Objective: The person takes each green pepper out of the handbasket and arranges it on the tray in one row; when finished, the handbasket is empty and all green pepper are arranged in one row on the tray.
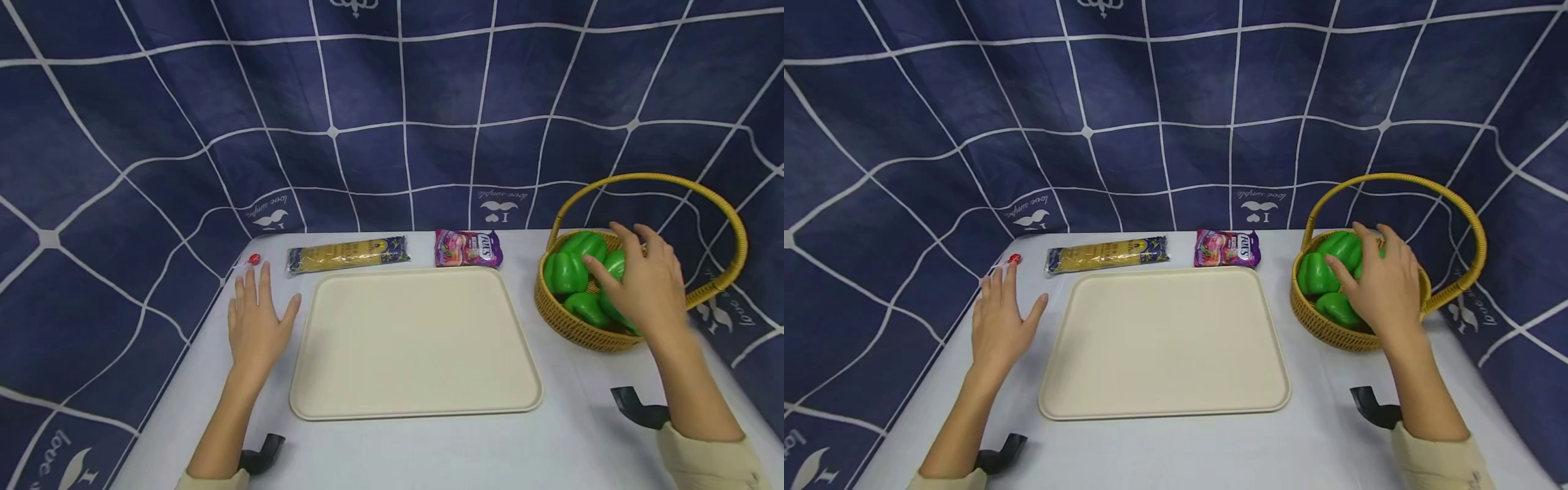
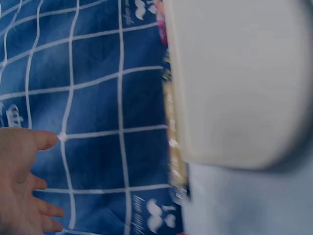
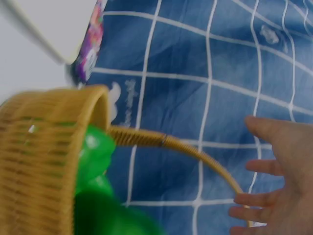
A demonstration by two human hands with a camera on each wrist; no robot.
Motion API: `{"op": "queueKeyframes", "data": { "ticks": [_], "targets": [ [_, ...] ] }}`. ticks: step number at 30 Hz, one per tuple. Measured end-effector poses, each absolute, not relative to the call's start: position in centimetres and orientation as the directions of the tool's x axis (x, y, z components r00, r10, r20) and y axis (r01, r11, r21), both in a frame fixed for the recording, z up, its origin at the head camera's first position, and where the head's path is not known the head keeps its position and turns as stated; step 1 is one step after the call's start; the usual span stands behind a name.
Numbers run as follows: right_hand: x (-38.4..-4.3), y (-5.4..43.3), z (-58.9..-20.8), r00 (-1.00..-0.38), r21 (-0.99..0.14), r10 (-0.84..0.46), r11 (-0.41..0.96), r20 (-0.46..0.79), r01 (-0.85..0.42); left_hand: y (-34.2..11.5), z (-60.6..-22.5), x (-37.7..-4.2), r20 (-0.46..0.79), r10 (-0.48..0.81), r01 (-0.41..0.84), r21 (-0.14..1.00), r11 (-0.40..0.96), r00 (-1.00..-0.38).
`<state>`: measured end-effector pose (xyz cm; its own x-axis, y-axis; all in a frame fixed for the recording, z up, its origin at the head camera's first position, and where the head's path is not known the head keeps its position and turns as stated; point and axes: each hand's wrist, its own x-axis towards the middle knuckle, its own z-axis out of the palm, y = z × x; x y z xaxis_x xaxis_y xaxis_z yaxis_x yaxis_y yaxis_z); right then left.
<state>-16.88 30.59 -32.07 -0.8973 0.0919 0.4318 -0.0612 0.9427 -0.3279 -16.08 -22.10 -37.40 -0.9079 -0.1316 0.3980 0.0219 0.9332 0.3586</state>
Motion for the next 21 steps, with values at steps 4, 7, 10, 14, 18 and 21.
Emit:
{"op": "queueKeyframes", "data": {
  "ticks": [4,7,10,14,18,21],
  "targets": [
    [-16.6,32.0,-33.1,-0.897,-0.365,0.183,0.931,0.401,0.027,-23.3,-39.2,-15.5,0.408,-0.159,0.029,0.419,0.908,-0.899],
    [-16.6,33.2,-34.4,-0.914,-0.348,0.201,0.935,0.354,0.071,-24.2,-40.9,-15.3,0.372,-0.130,0.055,0.448,0.892,-0.919],
    [-16.5,34.3,-35.7,-0.937,-0.323,0.200,0.941,0.288,0.101,-25.1,-42.7,-15.1,0.303,-0.057,0.103,0.485,0.868,-0.951],
    [-16.5,35.3,-36.9,-0.963,-0.300,0.179,0.947,0.203,0.112,-26.2,-44.6,-15.0,0.210,0.068,0.176,0.558,0.811,-0.975],
    [-16.5,35.8,-37.6,-0.977,-0.272,0.162,0.955,0.135,0.121,-26.7,-46.3,-15.0,0.151,0.146,0.209,0.620,0.756,-0.978],
    [-16.4,35.9,-37.9,-0.981,-0.248,0.153,0.961,0.115,0.121,-26.8,-47.4,-15.1,0.126,0.171,0.212,0.642,0.737,-0.977]
  ]
}}
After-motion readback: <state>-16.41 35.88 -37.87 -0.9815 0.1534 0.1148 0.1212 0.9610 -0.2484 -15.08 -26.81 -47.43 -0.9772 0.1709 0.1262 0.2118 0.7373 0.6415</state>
